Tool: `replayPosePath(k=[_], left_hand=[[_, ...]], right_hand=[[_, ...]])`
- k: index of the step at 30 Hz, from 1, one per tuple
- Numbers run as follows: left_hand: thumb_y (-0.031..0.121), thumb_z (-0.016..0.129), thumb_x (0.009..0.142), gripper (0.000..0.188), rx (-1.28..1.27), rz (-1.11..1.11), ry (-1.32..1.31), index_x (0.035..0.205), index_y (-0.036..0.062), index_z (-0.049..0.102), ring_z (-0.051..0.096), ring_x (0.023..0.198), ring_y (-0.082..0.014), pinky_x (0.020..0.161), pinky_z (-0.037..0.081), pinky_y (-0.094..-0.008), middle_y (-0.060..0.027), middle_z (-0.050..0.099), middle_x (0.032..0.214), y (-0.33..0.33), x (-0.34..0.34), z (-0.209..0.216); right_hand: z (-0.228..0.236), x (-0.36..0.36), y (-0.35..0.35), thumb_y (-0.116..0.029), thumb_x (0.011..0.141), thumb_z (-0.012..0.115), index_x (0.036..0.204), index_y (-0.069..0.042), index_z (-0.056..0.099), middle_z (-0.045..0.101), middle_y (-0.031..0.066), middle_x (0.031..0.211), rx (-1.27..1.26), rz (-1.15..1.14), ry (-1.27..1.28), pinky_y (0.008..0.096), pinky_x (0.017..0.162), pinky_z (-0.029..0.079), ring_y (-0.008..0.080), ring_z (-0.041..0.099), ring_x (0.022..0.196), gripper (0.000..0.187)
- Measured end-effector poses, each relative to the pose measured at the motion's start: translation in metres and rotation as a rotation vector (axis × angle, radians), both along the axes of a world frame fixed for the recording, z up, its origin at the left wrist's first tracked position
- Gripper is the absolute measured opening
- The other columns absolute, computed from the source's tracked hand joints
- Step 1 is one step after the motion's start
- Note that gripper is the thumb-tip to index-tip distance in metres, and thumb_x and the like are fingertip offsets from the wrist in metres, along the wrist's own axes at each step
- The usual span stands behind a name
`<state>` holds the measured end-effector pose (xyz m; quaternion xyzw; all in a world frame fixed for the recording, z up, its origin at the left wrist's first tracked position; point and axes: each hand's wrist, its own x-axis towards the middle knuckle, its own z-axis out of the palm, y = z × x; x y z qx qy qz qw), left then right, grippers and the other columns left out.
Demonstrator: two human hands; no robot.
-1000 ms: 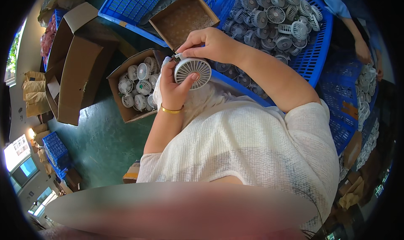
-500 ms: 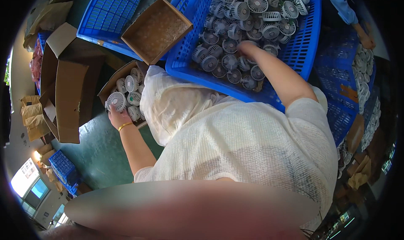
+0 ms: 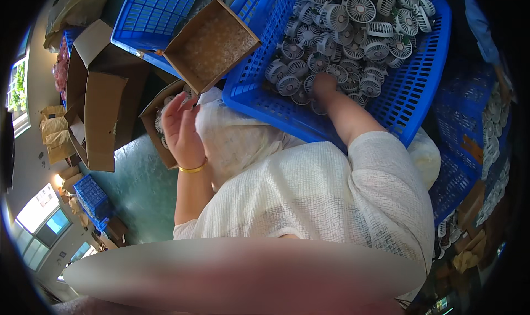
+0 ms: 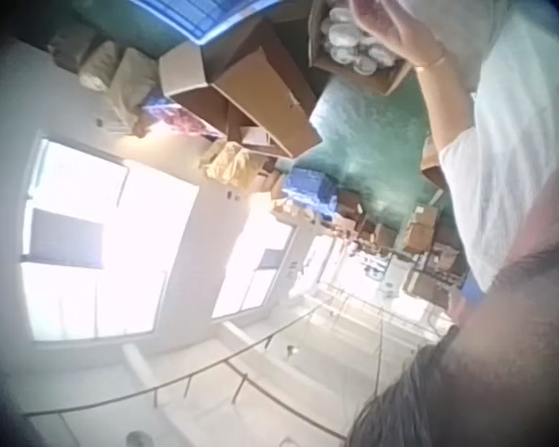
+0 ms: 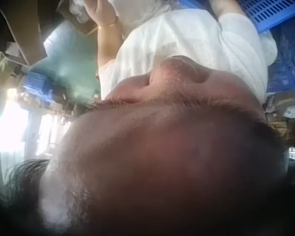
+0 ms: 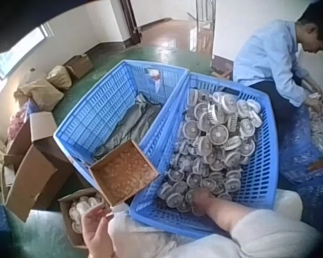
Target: The person assembles small portable fans by hand, combining plastic fan housings, fan blades, and motor components.
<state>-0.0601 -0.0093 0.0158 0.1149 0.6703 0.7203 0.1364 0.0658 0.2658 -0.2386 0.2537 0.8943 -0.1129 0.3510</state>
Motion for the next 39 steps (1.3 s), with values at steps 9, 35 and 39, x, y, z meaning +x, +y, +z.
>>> replayPosePath(k=[9, 35, 39], left_hand=[[0.004, 0.076, 0.064, 0.082, -0.441, -0.719, 0.591, 0.135, 0.0081, 0.036, 0.036, 0.126, -0.035, 0.102, 0.033, -0.0398, -0.02, 0.03, 0.14, 0.047, 0.029, 0.017], [0.012, 0.072, 0.076, 0.055, -0.057, -0.365, -0.067, 0.118, -0.0005, 0.039, 0.055, 0.093, -0.0155, 0.079, 0.046, -0.0262, -0.0103, 0.056, 0.104, 0.017, 0.035, -0.024], [0.013, 0.074, 0.075, 0.056, -0.067, -0.362, -0.052, 0.117, -0.0009, 0.04, 0.055, 0.094, -0.0161, 0.079, 0.046, -0.0269, -0.0109, 0.056, 0.104, 0.018, 0.037, -0.02]], right_hand=[[0.187, -0.017, 0.021, -0.058, 0.081, 0.052, 0.097, -0.008, 0.063, 0.049, -0.0027, 0.073, -1.131, -0.285, -0.065, 0.0268, 0.057, 0.031, 0.0102, 0.039, 0.064, 0.053], [0.28, -0.046, -0.068, -0.012, 0.09, 0.055, 0.104, -0.002, 0.058, 0.065, 0.0065, 0.09, -1.239, -0.395, 0.952, 0.0241, 0.074, 0.05, 0.0114, 0.061, 0.082, 0.018], [0.272, -0.046, -0.066, -0.011, 0.086, 0.062, 0.094, -0.002, 0.063, 0.065, 0.0042, 0.088, -1.085, -0.254, 1.015, 0.0222, 0.072, 0.049, 0.0086, 0.06, 0.079, 0.013]])
